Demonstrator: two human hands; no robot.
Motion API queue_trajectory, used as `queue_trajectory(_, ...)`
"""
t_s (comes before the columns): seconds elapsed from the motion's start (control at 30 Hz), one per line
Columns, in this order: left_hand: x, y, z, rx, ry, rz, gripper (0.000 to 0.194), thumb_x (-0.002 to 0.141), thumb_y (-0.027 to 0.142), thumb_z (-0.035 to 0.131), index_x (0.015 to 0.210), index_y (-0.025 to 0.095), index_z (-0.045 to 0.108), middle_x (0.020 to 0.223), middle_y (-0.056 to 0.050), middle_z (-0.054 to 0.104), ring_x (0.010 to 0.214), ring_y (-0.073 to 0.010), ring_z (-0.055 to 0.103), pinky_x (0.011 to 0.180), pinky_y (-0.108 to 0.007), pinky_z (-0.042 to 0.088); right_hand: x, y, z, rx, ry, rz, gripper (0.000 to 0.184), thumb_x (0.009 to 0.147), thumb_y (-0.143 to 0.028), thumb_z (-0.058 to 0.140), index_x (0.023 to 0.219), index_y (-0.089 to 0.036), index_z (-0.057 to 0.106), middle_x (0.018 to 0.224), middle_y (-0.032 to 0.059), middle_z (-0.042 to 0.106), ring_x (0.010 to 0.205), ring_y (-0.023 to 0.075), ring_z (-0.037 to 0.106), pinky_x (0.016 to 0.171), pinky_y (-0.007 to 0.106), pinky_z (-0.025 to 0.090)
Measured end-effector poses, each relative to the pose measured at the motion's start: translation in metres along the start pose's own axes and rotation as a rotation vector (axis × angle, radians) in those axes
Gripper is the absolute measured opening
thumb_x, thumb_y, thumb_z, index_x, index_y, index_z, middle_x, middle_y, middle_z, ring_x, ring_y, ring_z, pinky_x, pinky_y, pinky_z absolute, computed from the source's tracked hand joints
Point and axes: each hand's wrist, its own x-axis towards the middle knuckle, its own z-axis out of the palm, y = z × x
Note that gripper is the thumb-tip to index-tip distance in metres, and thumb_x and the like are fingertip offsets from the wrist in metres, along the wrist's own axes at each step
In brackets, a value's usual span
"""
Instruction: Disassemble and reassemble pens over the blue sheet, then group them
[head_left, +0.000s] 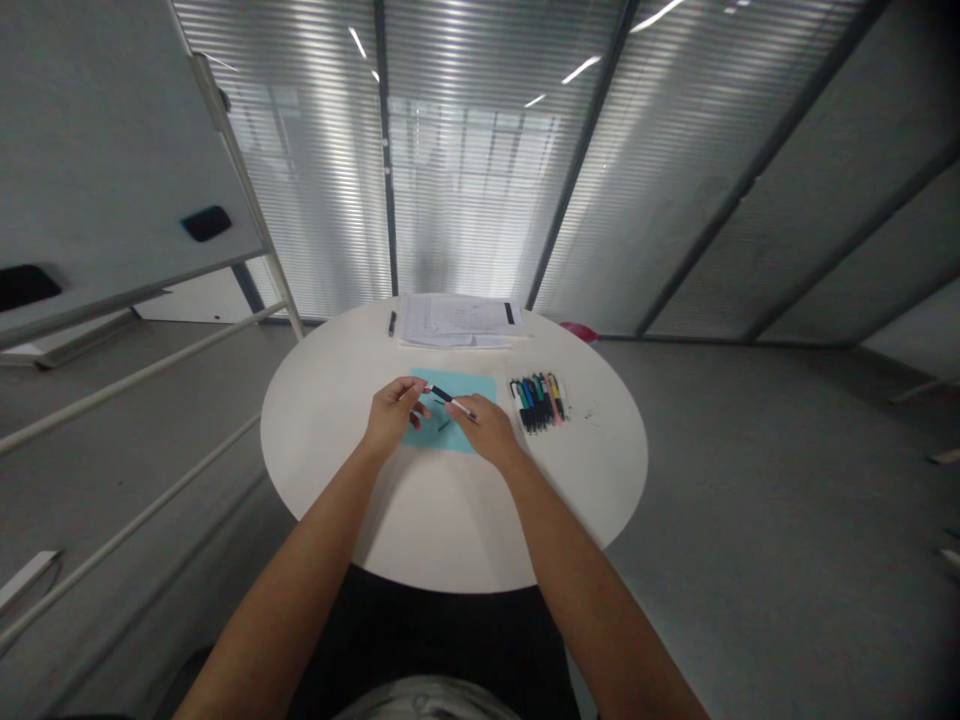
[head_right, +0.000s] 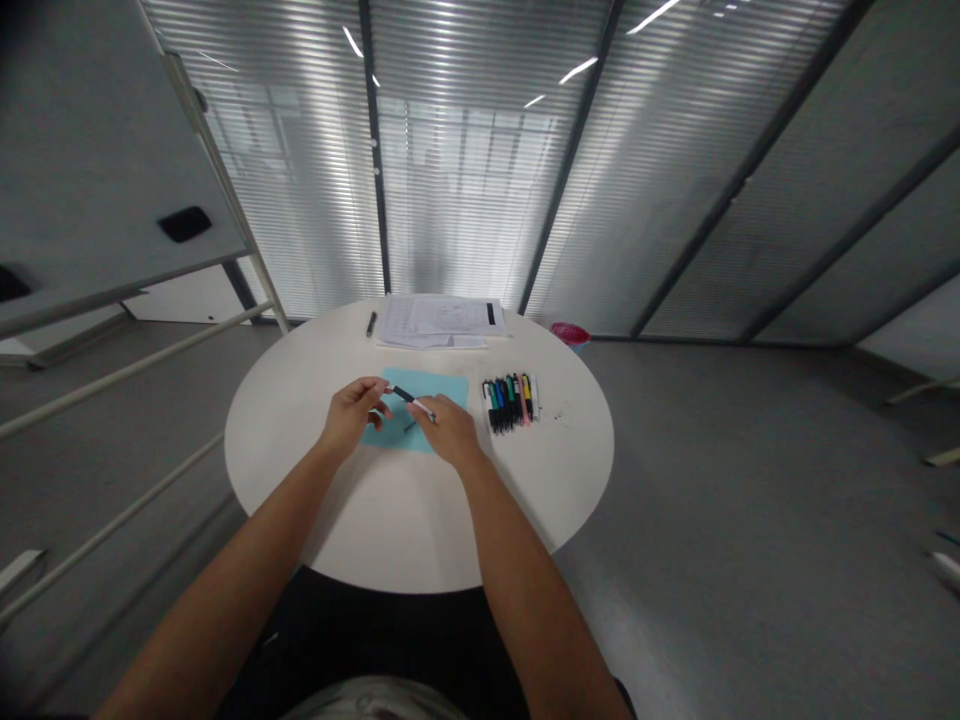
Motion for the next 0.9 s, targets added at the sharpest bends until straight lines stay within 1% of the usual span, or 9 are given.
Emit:
queue_trajectory(0.1, 0.0005, -0.0006, -0.0006, -0.002, -0.005, 0.004, 0.034, 0.073, 0.044, 0.063, 0.09, 0.014, 0.06, 0.094, -0.007, 0.065, 0.05, -0.0094, 0.058, 0.037, -0.02, 0.041, 0.0008, 0.0009, 0.0006, -0.033, -0.007, -0.003, 0.038, 0.093, -0.051, 0.037, 0.099, -0.028, 0.067, 0.079, 0.0003, 0.059, 0.075, 0.0133, 0.053, 0.066, 0.023, 0.034)
queue_trajectory(0.33, 0.0021, -0.0034, -0.0011, 0.03, 0.002, 0.005, 0.033, 0.072, 0.044, 0.063, 0.086, 0.015, 0.061, 0.085, -0.004, 0.065, 0.049, -0.0081, 0.056, 0.037, -0.019, 0.04, -0.0007, 0.0, -0.0016, -0.114, -0.016, -0.006, 0.042, 0.093, -0.053, 0.035, 0.091, -0.026, 0.067, 0.08, 0.0003, 0.059, 0.075, 0.0127, 0.052, 0.067, 0.022, 0.032)
queue_trajectory(0.5, 0.0031, -0.0067, -0.0024, 0.102, -0.012, 0.033, 0.034, 0.073, 0.045, 0.064, 0.085, 0.014, 0.062, 0.074, -0.002, 0.062, 0.048, -0.0094, 0.056, 0.037, -0.019, 0.039, -0.001, -0.0016, -0.0013, -0.117, -0.027, 0.006, 0.041, 0.093, -0.053, 0.035, 0.094, -0.027, 0.067, 0.082, -0.0001, 0.06, 0.077, 0.0124, 0.053, 0.068, 0.022, 0.033)
queue_trajectory(0.6, 0.0039, -0.0084, -0.0038, 0.145, -0.009, 0.049, 0.037, 0.074, 0.046, 0.064, 0.091, 0.014, 0.065, 0.063, -0.001, 0.06, 0.047, -0.0098, 0.054, 0.038, -0.019, 0.039, -0.0009, -0.002, -0.0014, -0.118, -0.025, 0.013, 0.04, 0.093, -0.053, 0.037, 0.097, -0.027, 0.067, 0.083, 0.0001, 0.06, 0.077, 0.0125, 0.053, 0.069, 0.022, 0.033)
queue_trajectory(0.7, 0.0042, -0.0094, -0.0056, 0.18, -0.016, 0.052, 0.042, 0.076, 0.046, 0.062, 0.103, 0.014, 0.067, 0.052, 0.002, 0.055, 0.041, -0.0083, 0.048, 0.038, -0.019, 0.036, -0.0009, -0.0015, -0.0015, -0.118, -0.026, 0.01, 0.041, 0.093, -0.054, 0.036, 0.096, -0.027, 0.067, 0.082, 0.0001, 0.06, 0.076, 0.0123, 0.053, 0.07, 0.022, 0.034)
queue_trajectory(0.8, 0.0037, -0.0095, -0.0071, 0.208, -0.037, 0.069, 0.045, 0.079, 0.046, 0.059, 0.112, 0.015, 0.065, 0.051, 0.004, 0.053, 0.038, -0.0066, 0.043, 0.039, -0.019, 0.034, -0.0008, -0.0006, -0.001, -0.107, -0.025, 0.01, 0.042, 0.093, -0.054, 0.035, 0.096, -0.027, 0.067, 0.082, 0.0, 0.059, 0.075, 0.0123, 0.053, 0.07, 0.022, 0.034)
queue_trajectory(0.9, 0.0028, -0.0085, -0.0076, 0.212, -0.047, 0.093, 0.045, 0.08, 0.043, 0.059, 0.115, 0.016, 0.064, 0.053, 0.004, 0.052, 0.038, -0.0058, 0.043, 0.04, -0.02, 0.034, -0.0005, 0.0, -0.0002, -0.097, -0.033, 0.003, 0.041, 0.094, -0.052, 0.036, 0.095, -0.027, 0.067, 0.082, 0.0003, 0.059, 0.076, 0.0125, 0.053, 0.07, 0.022, 0.034)
